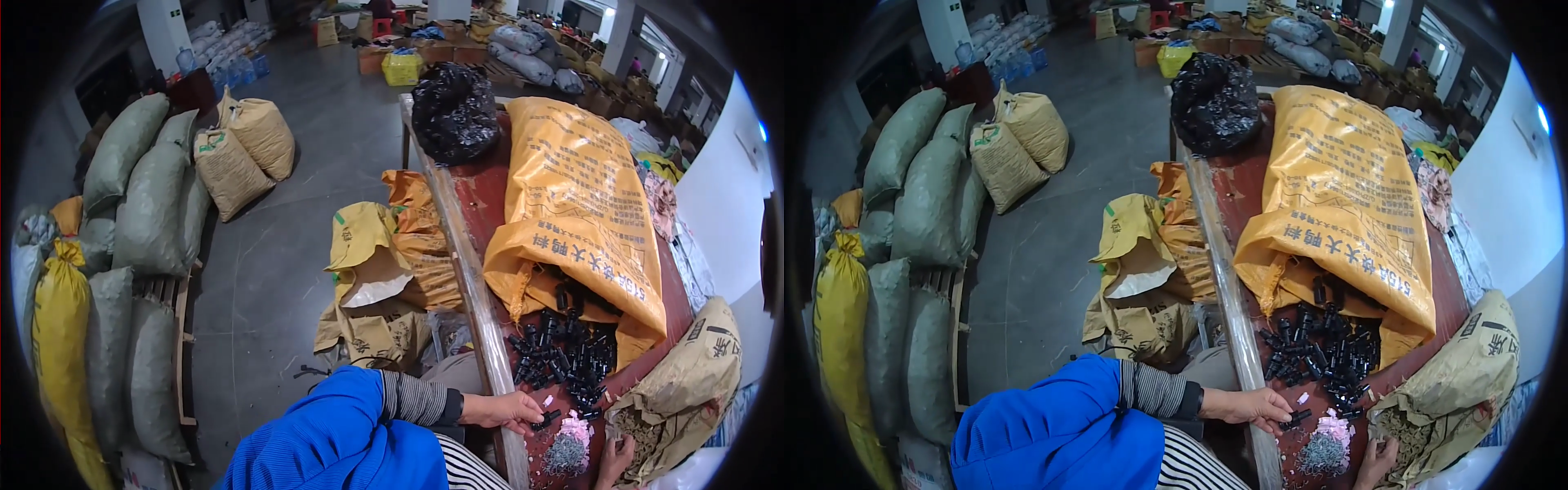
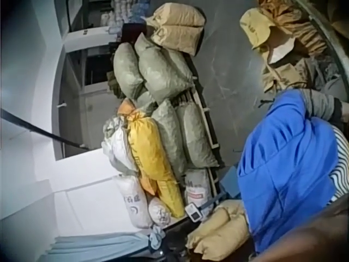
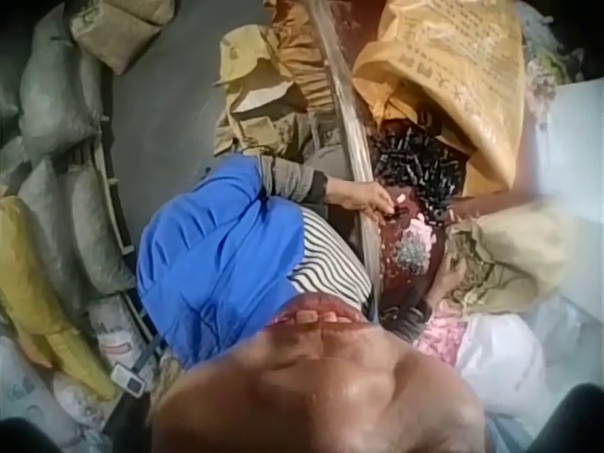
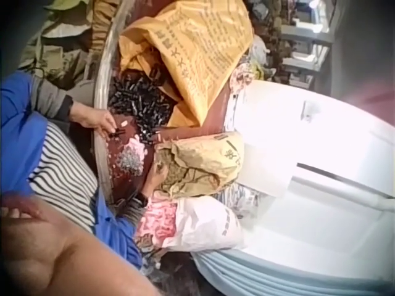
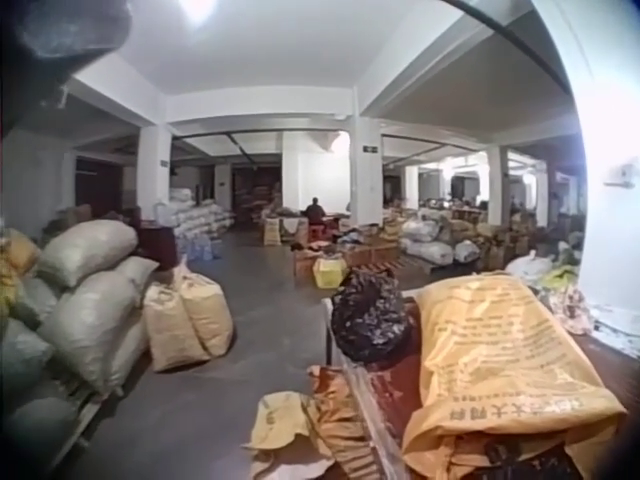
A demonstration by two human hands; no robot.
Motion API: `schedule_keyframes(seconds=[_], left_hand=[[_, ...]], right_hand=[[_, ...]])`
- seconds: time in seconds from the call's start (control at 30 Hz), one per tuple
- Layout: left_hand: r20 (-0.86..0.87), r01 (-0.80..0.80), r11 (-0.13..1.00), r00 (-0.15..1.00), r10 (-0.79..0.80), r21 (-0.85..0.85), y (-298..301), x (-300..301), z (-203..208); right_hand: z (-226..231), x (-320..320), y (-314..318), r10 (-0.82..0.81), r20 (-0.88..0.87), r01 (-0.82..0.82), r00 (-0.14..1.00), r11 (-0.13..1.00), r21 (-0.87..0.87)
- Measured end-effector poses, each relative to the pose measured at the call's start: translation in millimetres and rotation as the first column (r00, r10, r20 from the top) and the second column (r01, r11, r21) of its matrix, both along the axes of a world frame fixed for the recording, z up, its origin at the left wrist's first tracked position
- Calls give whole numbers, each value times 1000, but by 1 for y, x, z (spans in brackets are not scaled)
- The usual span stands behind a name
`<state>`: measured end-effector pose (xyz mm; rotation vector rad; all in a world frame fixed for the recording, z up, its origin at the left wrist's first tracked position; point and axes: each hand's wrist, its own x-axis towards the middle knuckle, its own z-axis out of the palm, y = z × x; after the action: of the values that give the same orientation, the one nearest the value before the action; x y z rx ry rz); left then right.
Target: Manually assembling small black plastic components with tiny metal pins and attaching them to pink and white plastic pieces.
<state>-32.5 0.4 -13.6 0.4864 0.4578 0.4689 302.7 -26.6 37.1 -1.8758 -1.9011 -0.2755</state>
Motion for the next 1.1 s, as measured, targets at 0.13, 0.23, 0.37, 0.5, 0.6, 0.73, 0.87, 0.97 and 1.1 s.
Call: schedule_keyframes(seconds=[0.13, 0.23, 0.37, 0.5, 0.6, 0.73, 0.87, 0.97, 1.1], left_hand=[[-2, -31, 999, 1000, 31, 16, -8, -15, 3], [14, -33, 999, 999, 32, 39, -6, -26, 5], [58, 10, 998, 998, -13, 57, -5, -33, 12], [94, 68, 995, 993, -75, 69, -9, -38, 11], [102, 131, 989, 985, -138, 69, -11, -40, 6], [103, 154, 988, 982, -156, 29, -16, -43, 3], [98, 181, 983, 979, -181, 8, -19, -40, 2], [85, 181, 983, 980, -181, 13, -24, -37, 5], [124, 190, 982, 975, -186, -16, -31, -35, 10]], right_hand=[[38, -71, -12, 30, -318, -89, 948, 981, -173], [43, -113, -16, -25, -558, -162, 830, 945, -283], [32, -162, -22, 337, -379, -409, 862, 904, -126], [30, -192, -34, 361, -395, -474, 845, 847, -240], [19, -201, -40, 274, -542, -499, 795, 803, -326], [13, -210, -51, 172, -688, -510, 705, 797, -323], [13, -213, -66, 27, -803, -486, 595, 808, -333], [7, -205, -77, -104, -875, -476, 473, 805, -353], [-8, -186, -87, -50, -857, -534, 513, 763, -364]])
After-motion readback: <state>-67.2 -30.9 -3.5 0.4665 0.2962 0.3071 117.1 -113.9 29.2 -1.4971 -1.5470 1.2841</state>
